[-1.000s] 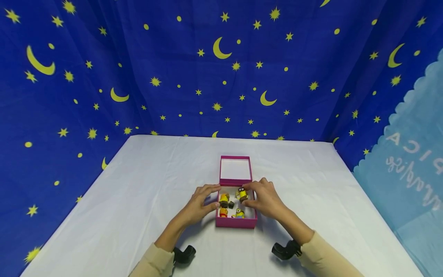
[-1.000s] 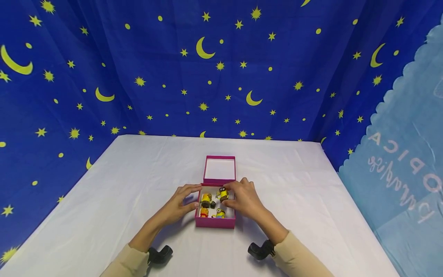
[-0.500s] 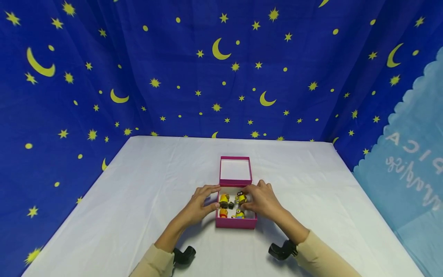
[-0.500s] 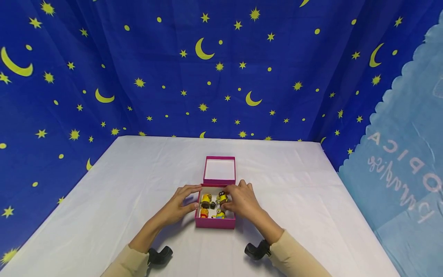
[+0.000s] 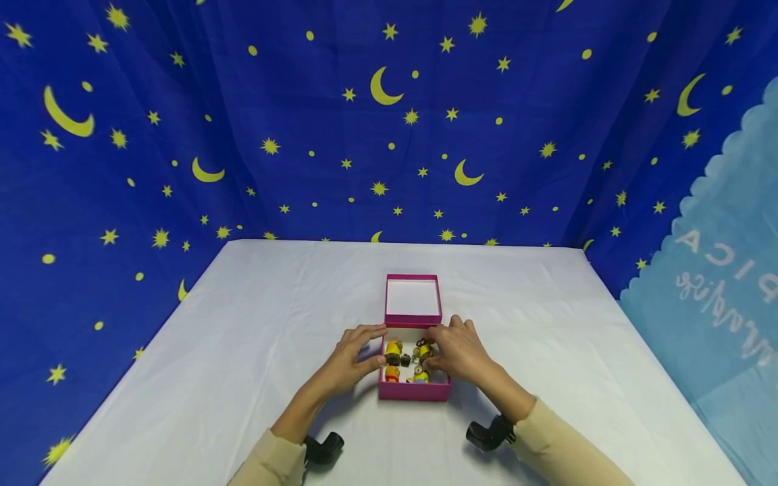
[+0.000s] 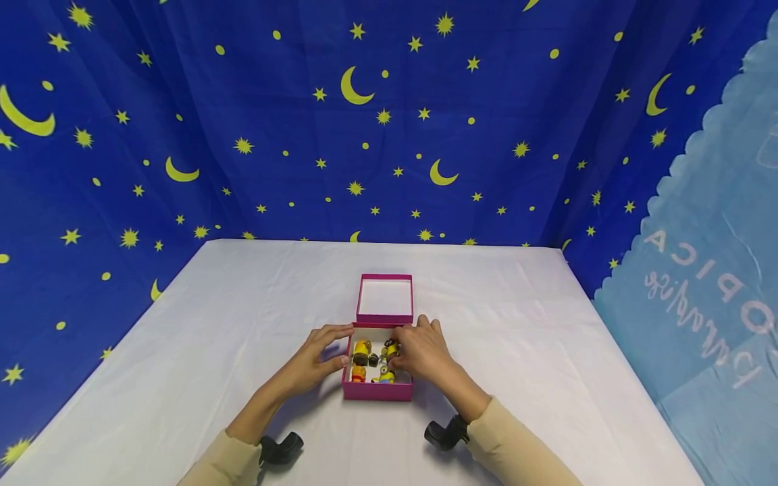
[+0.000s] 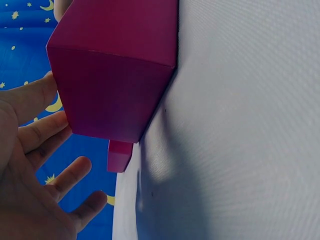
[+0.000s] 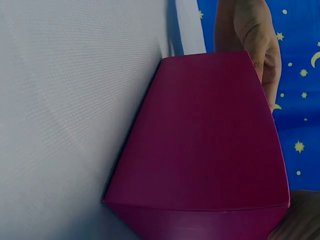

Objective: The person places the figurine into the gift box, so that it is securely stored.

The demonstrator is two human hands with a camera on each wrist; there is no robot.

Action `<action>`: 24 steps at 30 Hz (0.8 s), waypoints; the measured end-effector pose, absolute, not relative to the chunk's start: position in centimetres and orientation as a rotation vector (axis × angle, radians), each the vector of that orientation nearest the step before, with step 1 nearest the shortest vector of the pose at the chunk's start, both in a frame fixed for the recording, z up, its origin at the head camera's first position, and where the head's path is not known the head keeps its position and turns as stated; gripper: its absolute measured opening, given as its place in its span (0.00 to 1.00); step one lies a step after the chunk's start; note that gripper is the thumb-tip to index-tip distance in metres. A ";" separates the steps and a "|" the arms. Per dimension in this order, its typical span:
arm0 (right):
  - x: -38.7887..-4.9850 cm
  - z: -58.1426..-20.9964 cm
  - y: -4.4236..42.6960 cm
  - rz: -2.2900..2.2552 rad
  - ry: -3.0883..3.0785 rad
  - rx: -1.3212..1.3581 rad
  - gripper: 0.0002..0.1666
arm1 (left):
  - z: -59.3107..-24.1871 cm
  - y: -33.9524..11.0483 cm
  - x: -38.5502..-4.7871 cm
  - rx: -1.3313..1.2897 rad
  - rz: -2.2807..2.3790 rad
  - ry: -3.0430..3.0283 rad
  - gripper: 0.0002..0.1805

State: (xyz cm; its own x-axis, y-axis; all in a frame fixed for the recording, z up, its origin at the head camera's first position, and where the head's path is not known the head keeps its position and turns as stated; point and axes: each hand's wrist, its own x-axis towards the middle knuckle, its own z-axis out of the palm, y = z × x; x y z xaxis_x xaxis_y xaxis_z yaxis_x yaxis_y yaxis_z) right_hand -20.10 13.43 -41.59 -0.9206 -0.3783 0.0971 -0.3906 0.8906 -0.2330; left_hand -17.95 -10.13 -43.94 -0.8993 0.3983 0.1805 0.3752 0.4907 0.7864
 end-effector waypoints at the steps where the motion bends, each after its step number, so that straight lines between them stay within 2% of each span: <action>1: -20.1 -41.5 13.4 0.380 -3.013 0.611 0.25 | -43.9 -10.1 -18.0 0.695 1.409 2.689 0.29; 24: -20.8 -41.3 13.3 0.397 -3.124 0.596 0.25 | -44.0 -10.2 -18.0 0.698 1.400 2.690 0.29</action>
